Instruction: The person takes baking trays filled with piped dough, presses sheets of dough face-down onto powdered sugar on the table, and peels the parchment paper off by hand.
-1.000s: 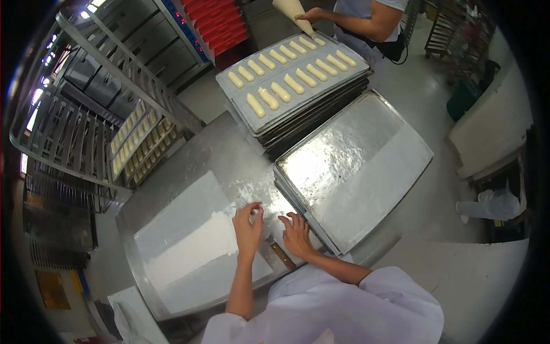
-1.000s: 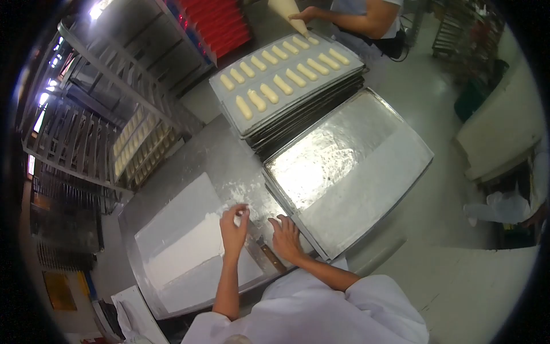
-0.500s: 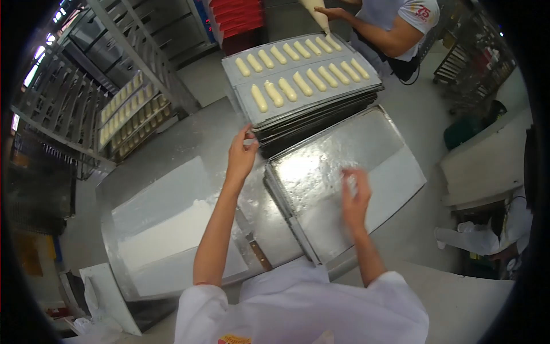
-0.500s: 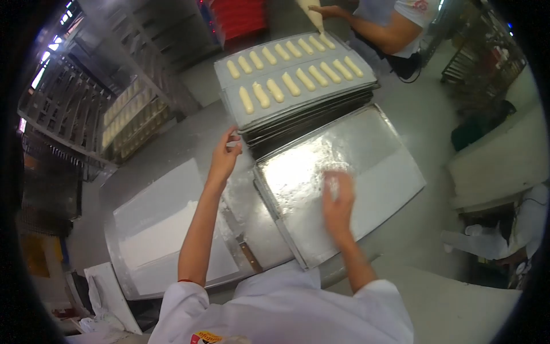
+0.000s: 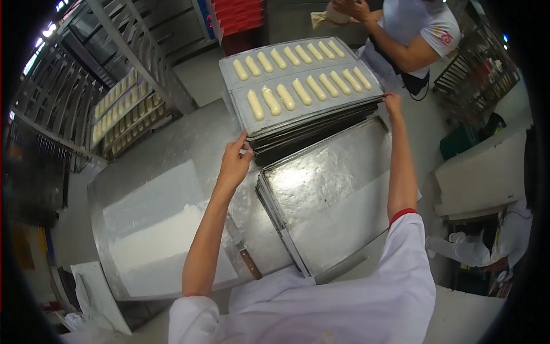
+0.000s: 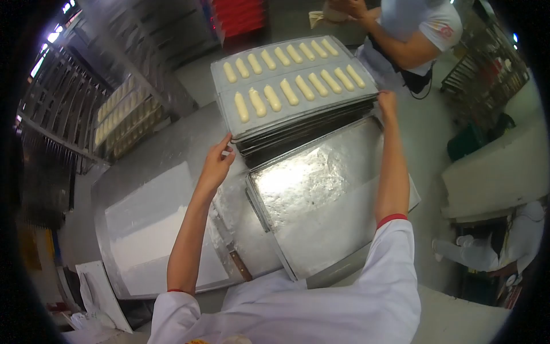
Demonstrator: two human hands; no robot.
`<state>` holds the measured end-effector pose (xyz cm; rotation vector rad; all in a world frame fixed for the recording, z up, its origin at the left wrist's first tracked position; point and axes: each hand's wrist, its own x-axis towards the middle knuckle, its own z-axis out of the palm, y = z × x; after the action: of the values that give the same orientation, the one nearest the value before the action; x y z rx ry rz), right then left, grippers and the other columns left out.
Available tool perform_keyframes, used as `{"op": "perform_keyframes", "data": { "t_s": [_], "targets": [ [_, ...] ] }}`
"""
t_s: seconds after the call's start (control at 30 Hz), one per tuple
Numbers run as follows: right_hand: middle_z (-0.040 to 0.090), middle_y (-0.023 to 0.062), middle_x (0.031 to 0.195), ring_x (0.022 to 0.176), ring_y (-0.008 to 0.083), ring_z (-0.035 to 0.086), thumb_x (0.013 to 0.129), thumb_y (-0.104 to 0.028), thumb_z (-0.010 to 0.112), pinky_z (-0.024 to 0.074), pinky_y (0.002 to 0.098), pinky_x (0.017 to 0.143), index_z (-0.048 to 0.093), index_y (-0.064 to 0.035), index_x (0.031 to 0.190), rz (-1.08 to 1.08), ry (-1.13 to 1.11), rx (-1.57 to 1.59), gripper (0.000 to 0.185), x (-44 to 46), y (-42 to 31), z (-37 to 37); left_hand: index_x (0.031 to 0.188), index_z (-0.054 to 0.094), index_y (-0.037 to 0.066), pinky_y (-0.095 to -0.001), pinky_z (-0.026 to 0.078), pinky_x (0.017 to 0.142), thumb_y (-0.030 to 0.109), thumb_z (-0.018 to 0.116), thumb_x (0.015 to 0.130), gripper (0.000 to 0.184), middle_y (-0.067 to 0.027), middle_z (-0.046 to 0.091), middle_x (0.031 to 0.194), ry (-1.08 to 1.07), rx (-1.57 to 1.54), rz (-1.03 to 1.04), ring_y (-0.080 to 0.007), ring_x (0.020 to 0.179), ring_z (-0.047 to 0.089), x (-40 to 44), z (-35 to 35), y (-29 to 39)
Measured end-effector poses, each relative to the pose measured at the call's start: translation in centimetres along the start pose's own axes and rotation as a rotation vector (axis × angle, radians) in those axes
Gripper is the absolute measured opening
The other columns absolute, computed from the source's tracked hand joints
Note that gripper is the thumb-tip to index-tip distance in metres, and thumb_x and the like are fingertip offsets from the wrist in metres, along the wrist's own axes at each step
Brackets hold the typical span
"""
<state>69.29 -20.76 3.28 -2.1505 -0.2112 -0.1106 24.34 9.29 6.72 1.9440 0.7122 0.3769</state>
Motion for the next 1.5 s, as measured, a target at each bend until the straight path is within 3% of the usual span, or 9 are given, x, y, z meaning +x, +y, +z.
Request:
{"op": "perform_keyframes", "data": {
  "t_s": [0.33, 0.4, 0.5, 0.63, 0.73, 0.93, 1.23, 1.43, 1.5],
  "targets": [
    [0.059, 0.0097, 0.068, 0.06, 0.0193, 0.051, 0.077, -0.023, 0.056, 0.0382, 0.0328, 0.055, 0.065, 0.0021, 0.076, 0.011, -0.067, -0.331, 0.027, 4.5, 0.5, -0.1, 0.135, 0.05, 0.009, -0.0264, 0.042, 0.082, 0.011, 0.057, 0.087, 0.048, -0.0052, 0.052, 0.102, -0.075, -0.081, -0.097, -0.0134, 0.081, 0.049, 0.7, -0.8, 0.2],
    [0.064, 0.0151, 0.096, 0.084, 0.0251, 0.057, 0.078, -0.025, 0.062, 0.0427, 0.0414, 0.076, 0.063, 0.0057, 0.093, 0.025, -0.166, 0.031, 0.034, 3.7, 1.0, -0.1, 0.134, 0.052, 0.012, -0.0252, 0.04, 0.074, 0.014, 0.057, 0.089, 0.045, -0.0004, 0.05, 0.095, -0.052, -0.213, -0.061, -0.0114, 0.077, 0.046, 1.0, -0.8, -0.5],
    [0.063, 0.011, 0.09, 0.081, 0.0226, 0.055, 0.081, -0.028, 0.064, 0.0413, 0.0395, 0.078, 0.064, 0.0048, 0.093, 0.118, -0.134, 0.034, 0.035, 3.8, 0.2, 0.0, 0.129, 0.057, 0.013, -0.0254, 0.038, 0.073, 0.02, 0.056, 0.091, 0.039, 0.0, 0.052, 0.096, -0.091, -0.308, -0.167, -0.0113, 0.078, 0.046, 1.4, -1.4, 0.1],
    [0.048, -0.0021, 0.067, 0.063, 0.0095, 0.037, 0.084, -0.031, 0.061, 0.0282, 0.0248, 0.059, 0.062, -0.0093, 0.082, 0.154, -0.203, 0.213, 0.022, 3.3, -0.5, -0.6, 0.125, 0.059, 0.013, -0.026, 0.037, 0.072, 0.024, 0.055, 0.092, 0.035, 0.0004, 0.054, 0.096, -0.07, -0.298, -0.165, -0.0106, 0.08, 0.047, 1.8, -1.8, 0.2],
    [0.048, -0.0034, 0.067, 0.059, 0.0086, 0.032, 0.085, -0.027, 0.06, 0.0259, 0.0249, 0.056, 0.061, -0.0114, 0.08, 0.139, -0.182, 0.261, 0.017, 4.3, -0.5, -1.0, 0.121, 0.061, 0.011, -0.0273, 0.038, 0.075, 0.025, 0.056, 0.092, 0.033, 0.0005, 0.054, 0.094, -0.052, -0.313, -0.15, -0.0109, 0.079, 0.048, 2.5, -2.1, 0.5],
    [0.048, -0.005, 0.067, 0.056, 0.0047, 0.034, 0.086, -0.023, 0.06, 0.0239, 0.0217, 0.05, 0.059, -0.0115, 0.077, 0.115, -0.184, 0.25, 0.015, 4.0, -1.6, -1.9, 0.11, 0.061, 0.003, -0.0273, 0.045, 0.069, 0.031, 0.059, 0.091, 0.033, -0.005, 0.059, 0.089, 0.057, -0.321, -0.124, -0.013, 0.075, 0.053, 4.8, -1.2, -0.7],
    [0.051, -0.0003, 0.068, 0.063, 0.0108, 0.041, 0.083, -0.022, 0.062, 0.0295, 0.0286, 0.059, 0.06, -0.0057, 0.073, 0.122, -0.213, 0.226, 0.02, 4.9, -2.3, -3.2, 0.103, 0.057, 0.007, -0.0247, 0.037, 0.067, 0.036, 0.061, 0.09, 0.032, 0.0006, 0.058, 0.082, -0.005, -0.34, -0.245, -0.0085, 0.069, 0.047, 6.8, -1.4, 0.2],
    [0.046, -0.0043, 0.064, 0.057, 0.0076, 0.035, 0.086, -0.025, 0.06, 0.0258, 0.0239, 0.054, 0.06, -0.0089, 0.075, -0.083, -0.175, 0.312, 0.019, 5.2, -0.6, -3.2, 0.092, 0.051, 0.011, -0.0243, 0.033, 0.064, 0.032, 0.064, 0.088, 0.025, 0.005, 0.051, 0.079, -0.082, -0.472, -0.038, -0.0067, 0.073, 0.043, 6.7, -2.1, 1.4],
    [0.051, 0.001, 0.072, 0.07, 0.0113, 0.042, 0.085, -0.025, 0.063, 0.0311, 0.0283, 0.066, 0.059, -0.005, 0.075, -0.015, -0.195, 0.306, 0.023, 3.9, -1.5, -4.0, 0.091, 0.051, 0.012, -0.0241, 0.033, 0.064, 0.032, 0.063, 0.088, 0.024, 0.005, 0.051, 0.08, -0.077, -0.494, -0.005, -0.0064, 0.073, 0.042, 6.3, -2.7, 1.2]
  ]
}}
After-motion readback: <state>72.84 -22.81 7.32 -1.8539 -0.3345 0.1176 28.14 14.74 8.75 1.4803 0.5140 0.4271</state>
